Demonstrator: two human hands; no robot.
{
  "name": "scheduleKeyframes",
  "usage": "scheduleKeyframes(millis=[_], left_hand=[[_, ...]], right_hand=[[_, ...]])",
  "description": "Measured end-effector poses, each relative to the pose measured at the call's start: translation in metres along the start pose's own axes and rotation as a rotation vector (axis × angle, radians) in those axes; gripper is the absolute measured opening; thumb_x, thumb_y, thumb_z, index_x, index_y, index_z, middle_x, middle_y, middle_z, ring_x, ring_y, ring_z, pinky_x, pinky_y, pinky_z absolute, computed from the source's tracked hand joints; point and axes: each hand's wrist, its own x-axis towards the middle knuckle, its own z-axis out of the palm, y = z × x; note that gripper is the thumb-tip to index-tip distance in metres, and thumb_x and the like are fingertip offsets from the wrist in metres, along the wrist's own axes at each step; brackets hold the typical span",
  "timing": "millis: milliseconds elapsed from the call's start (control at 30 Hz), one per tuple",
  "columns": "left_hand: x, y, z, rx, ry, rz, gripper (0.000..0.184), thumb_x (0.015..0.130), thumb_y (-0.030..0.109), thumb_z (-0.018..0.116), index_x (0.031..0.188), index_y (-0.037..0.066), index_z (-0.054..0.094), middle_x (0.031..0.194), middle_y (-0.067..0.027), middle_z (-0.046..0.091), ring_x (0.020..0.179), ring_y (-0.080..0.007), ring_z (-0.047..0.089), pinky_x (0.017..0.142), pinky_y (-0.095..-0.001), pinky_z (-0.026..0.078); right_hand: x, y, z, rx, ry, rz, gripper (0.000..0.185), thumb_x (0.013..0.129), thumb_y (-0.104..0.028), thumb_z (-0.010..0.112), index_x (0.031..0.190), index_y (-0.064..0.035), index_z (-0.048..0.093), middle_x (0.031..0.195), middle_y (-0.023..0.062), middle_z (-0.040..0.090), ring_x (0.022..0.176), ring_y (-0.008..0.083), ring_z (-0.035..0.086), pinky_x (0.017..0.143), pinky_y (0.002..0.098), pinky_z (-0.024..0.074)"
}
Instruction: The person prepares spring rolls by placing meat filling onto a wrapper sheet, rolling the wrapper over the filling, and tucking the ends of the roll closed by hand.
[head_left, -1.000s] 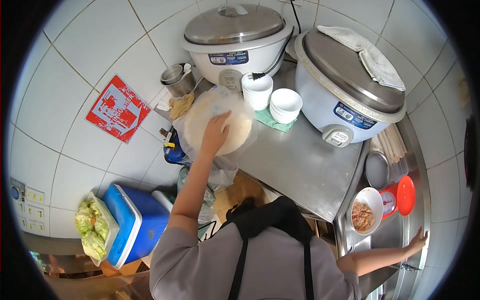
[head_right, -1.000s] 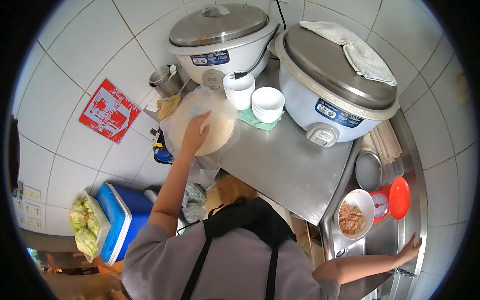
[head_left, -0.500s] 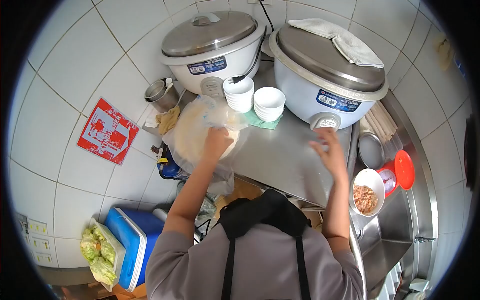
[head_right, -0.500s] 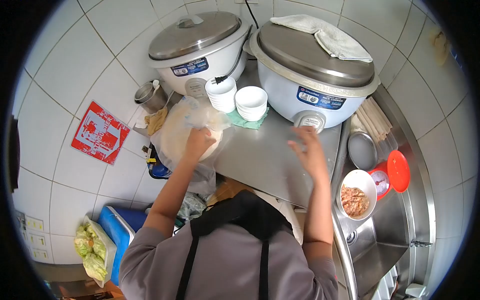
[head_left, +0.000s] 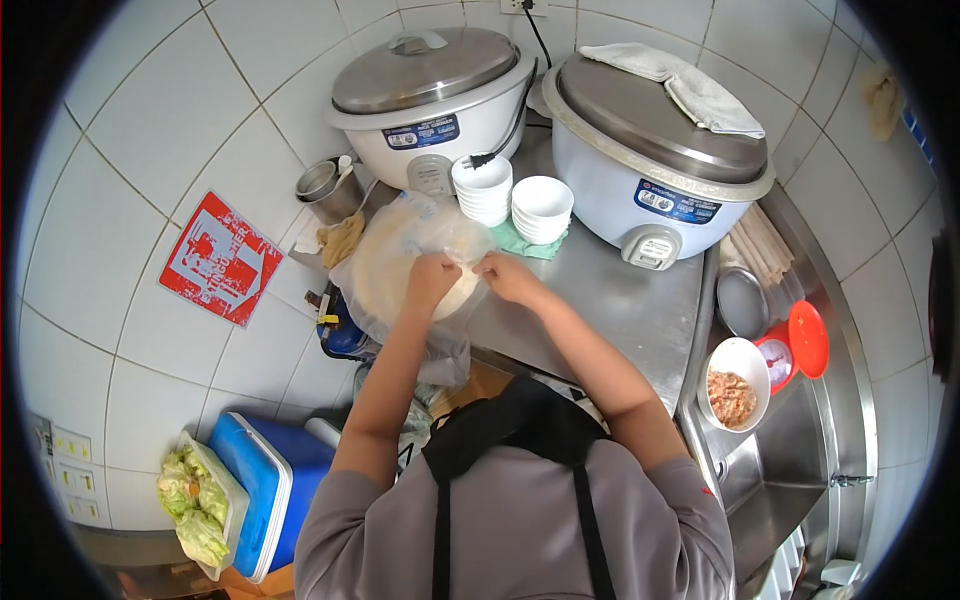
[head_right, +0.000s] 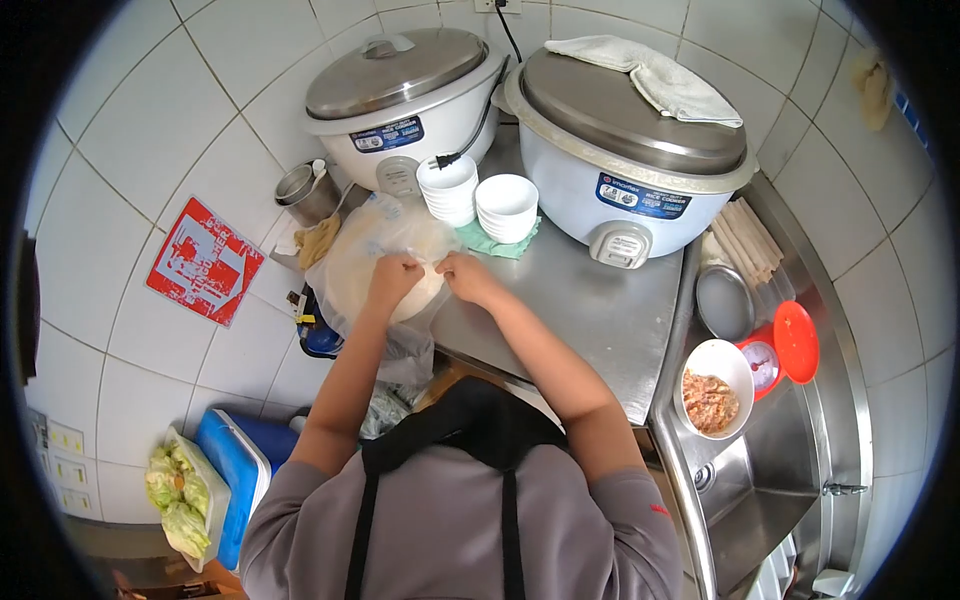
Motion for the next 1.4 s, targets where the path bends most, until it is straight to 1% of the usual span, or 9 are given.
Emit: scheduleKeyframes(millis=[167, 367, 667, 833, 967, 1033, 1100, 1300, 1400], left_hand=[[0.011, -0.008, -0.024, -0.094, 0.138, -0.086, 0.022, 0.072, 0.021, 0.062, 0.074, -0.001, 0.065, 0.066, -0.0162, 0.063, 0.061, -0.0236, 0.062, 0.06, -0.034, 0.047], [0.027, 0.006, -0.099, -0.412, -0.012, -0.476, 0.024, 0.077, 0.027, 0.064, 0.076, 0.003, 0.066, 0.064, 0.0034, 0.055, 0.059, -0.0086, 0.051, 0.055, -0.0261, 0.042], [0.023, 0.088, -0.183, -0.931, -0.431, -0.158, 0.016, 0.086, 0.015, 0.056, 0.091, 0.001, 0.062, 0.08, 0.0015, 0.057, 0.075, -0.0077, 0.055, 0.068, -0.0234, 0.048], [0.048, 0.12, -0.158, -0.849, -0.577, 0.081, 0.021, 0.086, 0.015, 0.057, 0.101, 0.001, 0.061, 0.086, 0.0004, 0.06, 0.083, -0.0094, 0.057, 0.074, -0.0256, 0.047], [0.071, 0.175, -0.091, -0.456, -0.493, 0.22, 0.025, 0.087, 0.018, 0.058, 0.105, 0.001, 0.06, 0.092, -0.0029, 0.064, 0.087, -0.0122, 0.058, 0.077, -0.0282, 0.045], [0.072, 0.185, -0.032, -0.542, -0.207, 0.283, 0.025, 0.088, 0.021, 0.058, 0.102, 0.0, 0.062, 0.095, -0.0061, 0.065, 0.087, -0.0147, 0.059, 0.077, -0.0286, 0.045], [0.063, 0.197, -0.005, -0.499, -0.079, 0.335, 0.025, 0.088, 0.022, 0.058, 0.1, 0.001, 0.064, 0.099, -0.0134, 0.066, 0.087, -0.0185, 0.06, 0.077, -0.0295, 0.046], [-0.034, 0.151, 0.071, -0.197, -0.593, 0.332, 0.02, 0.083, 0.02, 0.061, 0.096, 0.005, 0.063, 0.095, -0.0125, 0.062, 0.088, -0.0281, 0.058, 0.077, -0.0352, 0.046], [-0.068, 0.135, 0.095, -0.022, -0.505, 0.535, 0.027, 0.077, 0.023, 0.066, 0.098, 0.006, 0.062, 0.102, -0.0083, 0.059, 0.096, -0.0271, 0.054, 0.082, -0.0386, 0.042]], right_hand=[[0.017, 0.004, 0.019, 0.03, -0.011, -0.123, 0.028, 0.08, -0.001, 0.052, 0.106, -0.004, 0.063, 0.106, 0.0147, 0.06, 0.093, 0.032, 0.058, 0.081, 0.035, 0.0449], [0.021, 0.005, 0.038, -0.177, -0.125, -0.135, 0.04, 0.08, -0.002, 0.053, 0.12, -0.0062, 0.054, 0.112, 0.0147, 0.057, 0.097, 0.0316, 0.057, 0.082, 0.0359, 0.0458], [-0.017, -0.056, -0.034, 0.394, 0.323, -0.019, 0.061, 0.077, -0.02, 0.071, 0.129, -0.0014, 0.044, 0.127, 0.019, 0.048, 0.113, 0.0254, 0.05, 0.092, 0.0355, 0.0412], [-0.08, -0.054, -0.103, 0.931, 0.08, -0.026, 0.049, 0.078, -0.008, 0.068, 0.122, 0.0019, 0.051, 0.114, 0.0089, 0.059, 0.099, 0.0143, 0.057, 0.086, 0.0291, 0.0451], [-0.142, -0.041, -0.125, 0.883, 0.374, 0.143, 0.029, 0.078, -0.005, 0.066, 0.106, 0.0012, 0.061, 0.094, 0.0053, 0.066, 0.085, 0.0118, 0.06, 0.08, 0.0259, 0.0457], [-0.171, -0.025, -0.126, 0.95, 0.606, 0.279, 0.02, 0.079, -0.006, 0.066, 0.098, 0.0002, 0.064, 0.083, 0.0039, 0.066, 0.073, 0.0094, 0.059, 0.071, 0.0228, 0.0457], [-0.206, 0.016, -0.122, 0.736, 0.722, 0.477, 0.019, 0.078, -0.006, 0.067, 0.096, -0.0001, 0.064, 0.08, 0.0031, 0.065, 0.067, 0.0092, 0.058, 0.065, 0.0239, 0.0453], [-0.274, 0.081, -0.094, 0.256, 0.863, 0.671, 0.021, 0.075, -0.002, 0.063, 0.095, 0.0022, 0.057, 0.067, 0.0039, 0.062, 0.047, 0.0106, 0.053, 0.039, 0.0249, 0.0385], [-0.286, 0.068, -0.098, 0.036, 0.831, 0.73, 0.026, 0.073, -0.003, 0.064, 0.097, 0.0035, 0.056, 0.074, 0.0105, 0.062, 0.055, 0.0196, 0.059, 0.049, 0.0318, 0.0461]])
